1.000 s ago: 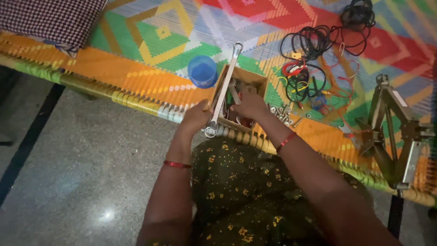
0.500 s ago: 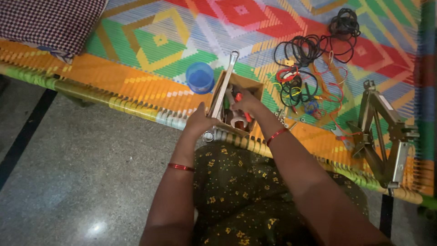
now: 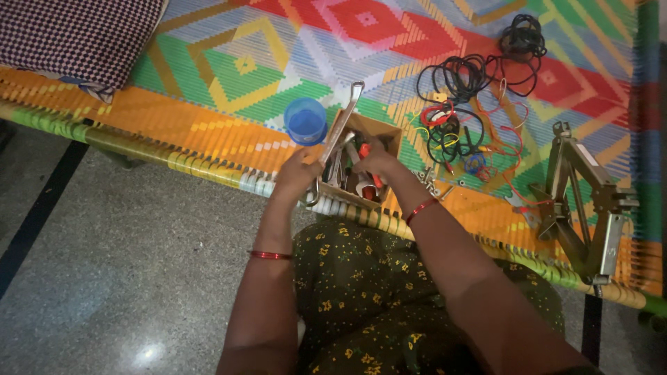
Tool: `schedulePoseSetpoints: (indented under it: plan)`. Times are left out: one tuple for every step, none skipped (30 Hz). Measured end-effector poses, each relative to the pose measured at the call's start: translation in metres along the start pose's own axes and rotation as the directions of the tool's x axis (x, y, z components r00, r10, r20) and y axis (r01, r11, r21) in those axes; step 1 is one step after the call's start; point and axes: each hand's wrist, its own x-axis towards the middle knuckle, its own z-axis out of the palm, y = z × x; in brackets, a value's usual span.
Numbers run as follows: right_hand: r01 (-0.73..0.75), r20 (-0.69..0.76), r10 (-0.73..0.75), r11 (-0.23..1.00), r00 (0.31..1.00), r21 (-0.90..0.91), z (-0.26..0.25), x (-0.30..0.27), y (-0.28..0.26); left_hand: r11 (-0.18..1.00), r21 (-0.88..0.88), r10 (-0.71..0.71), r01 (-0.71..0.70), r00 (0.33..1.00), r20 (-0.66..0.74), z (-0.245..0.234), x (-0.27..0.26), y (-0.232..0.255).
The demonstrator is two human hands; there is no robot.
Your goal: The person sits on the floor and organizes tools on a woven cot. They pick up wrenches, pliers, a screwdriver, and a roll of tape, placing them into a cardboard box. Small metal parts and wires remain on the cot.
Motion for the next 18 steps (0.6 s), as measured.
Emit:
schedulePoseSetpoints:
  plan:
    - [-0.012, 0.007, 0.011, 1.0, 1.0, 0.026, -0.002, 0.0, -0.001, 1.0, -0.015, -0.024, 0.024, 1.0, -0.003, -0.002, 0.001, -0.002]
    - [-0.021, 0.032, 0.019, 0.999, 0.999, 0.036, -0.006, 0.0, -0.002, 0.998, -0.029, -0.047, 0.047, 0.999, -0.007, -0.003, 0.003, -0.004]
    - [-0.03, 0.058, 0.027, 0.999, 0.998, 0.045, -0.01, 0.0, -0.004, 0.999, -0.037, -0.005, 0.005, 1.0, -0.002, -0.004, 0.005, -0.005]
    - [-0.039, 0.082, 0.035, 0.998, 0.996, 0.054, -0.014, -0.001, -0.007, 0.998, -0.046, 0.038, -0.038, 0.999, 0.004, -0.004, 0.007, -0.007]
    - [-0.04, 0.087, 0.035, 0.997, 0.996, 0.06, -0.017, -0.003, -0.011, 0.995, -0.055, 0.082, -0.081, 0.997, 0.009, -0.005, 0.009, -0.009]
    - [-0.042, 0.093, 0.036, 0.997, 0.995, 0.067, -0.022, -0.007, -0.014, 0.995, -0.02, 0.096, -0.096, 0.995, 0.02, -0.005, 0.009, -0.012]
    - [-0.044, 0.099, 0.037, 0.996, 0.994, 0.073, -0.024, -0.011, -0.018, 0.994, 0.015, 0.11, -0.11, 0.993, 0.032, -0.005, 0.009, -0.015]
    - [-0.066, 0.142, 0.037, 0.976, 0.989, 0.208, -0.024, -0.016, -0.023, 0.991, 0.049, 0.123, -0.125, 0.991, 0.044, -0.005, 0.009, -0.017]
    - [-0.093, 0.184, 0.031, 0.937, 0.982, 0.338, -0.024, -0.022, -0.029, 0.99, 0.072, 0.115, -0.119, 0.992, 0.05, -0.003, 0.009, -0.018]
    - [-0.123, 0.226, 0.018, 0.879, 0.974, 0.46, -0.023, -0.027, -0.036, 0.989, 0.096, 0.107, -0.112, 0.993, 0.055, -0.002, 0.009, -0.019]
    - [-0.122, 0.196, 0.028, 0.866, 0.98, 0.485, -0.02, -0.033, -0.041, 0.987, 0.12, 0.099, -0.106, 0.993, 0.059, -0.001, 0.008, -0.019]
    - [-0.12, 0.168, 0.038, 0.852, 0.985, 0.51, -0.014, -0.039, -0.045, 0.987, 0.114, 0.105, -0.109, 0.994, 0.044, -0.001, 0.007, -0.02]
    - [-0.116, 0.139, 0.049, 0.837, 0.989, 0.534, -0.006, -0.044, -0.051, 0.988, 0.108, 0.11, -0.113, 0.993, 0.03, -0.001, 0.006, -0.02]
    - [-0.147, 0.112, 0.101, 0.81, 0.989, 0.568, 0.003, -0.046, -0.056, 0.988, 0.102, 0.115, -0.116, 0.993, 0.016, -0.001, 0.006, -0.02]
    - [-0.175, 0.088, 0.154, 0.779, 0.984, 0.602, 0.012, -0.047, -0.06, 0.992, 0.085, 0.096, -0.098, 0.995, 0.022, -0.002, 0.005, -0.02]
    - [-0.199, 0.063, 0.206, 0.748, 0.976, 0.634, 0.017, -0.047, -0.062, 0.994, 0.066, 0.08, -0.082, 0.996, 0.027, -0.002, 0.005, -0.019]
    - [-0.16, 0.031, 0.179, 0.772, 0.983, 0.616, 0.022, -0.047, -0.062, 0.997, 0.047, 0.064, -0.065, 0.997, 0.033, -0.002, 0.005, -0.019]
    - [-0.122, 0.002, 0.15, 0.794, 0.989, 0.596, 0.028, -0.046, -0.06, 0.994, 0.073, 0.081, -0.082, 0.996, 0.022, -0.002, 0.004, -0.02]
